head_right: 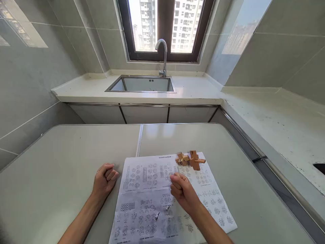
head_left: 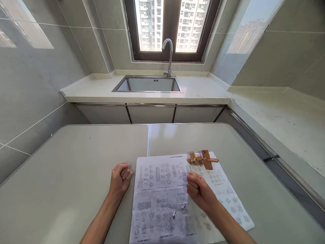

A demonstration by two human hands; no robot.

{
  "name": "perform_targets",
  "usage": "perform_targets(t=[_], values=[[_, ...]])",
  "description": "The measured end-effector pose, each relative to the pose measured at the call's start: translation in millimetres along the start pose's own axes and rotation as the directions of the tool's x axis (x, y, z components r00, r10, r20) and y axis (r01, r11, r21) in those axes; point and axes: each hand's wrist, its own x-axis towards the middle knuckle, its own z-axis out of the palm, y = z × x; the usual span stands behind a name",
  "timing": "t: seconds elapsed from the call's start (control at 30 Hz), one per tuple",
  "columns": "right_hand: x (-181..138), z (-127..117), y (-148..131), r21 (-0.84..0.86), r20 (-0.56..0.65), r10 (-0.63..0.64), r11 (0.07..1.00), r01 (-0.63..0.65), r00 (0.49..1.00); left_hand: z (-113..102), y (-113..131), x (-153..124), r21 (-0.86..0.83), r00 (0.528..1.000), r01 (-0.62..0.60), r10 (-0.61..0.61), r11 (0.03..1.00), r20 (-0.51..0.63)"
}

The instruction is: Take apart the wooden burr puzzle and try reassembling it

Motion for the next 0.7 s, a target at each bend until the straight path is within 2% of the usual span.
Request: perform_targets(t=[0.13, 0.2, 0.37, 0.6, 0.7], values=[[-4, -13, -1, 0.087, -0.030, -0.030, 0.996, 0.032, 0.999, -4, 0, 4, -0.077, 0.999, 0.045, -0.046, 0.996, -0.014], [-7, -20, -1, 0.194, -0.053, -0.043, 0.980, 0.053, 0.998, -4, 0, 6, -0.119, 0.997, 0.067, -0.069, 0.991, -0.016], [-16, -36, -3, 0.474, -0.116, -0.068, 0.873, 0.115, 0.991, -6, -1, 8, -0.231, 0.994, 0.102, -0.109, 0.968, -0.018], [-27, -56, -24, 0.612, -0.212, -0.112, 0.759, 0.222, 0.971, -6, 1, 9, -0.359, 0.991, 0.111, -0.129, 0.927, -0.028], [-31, -64, -38, 0.709, -0.278, -0.119, 0.644, 0.287, 0.953, -5, 2, 8, -0.397, 0.991, 0.111, -0.130, 0.911, -0.021]])
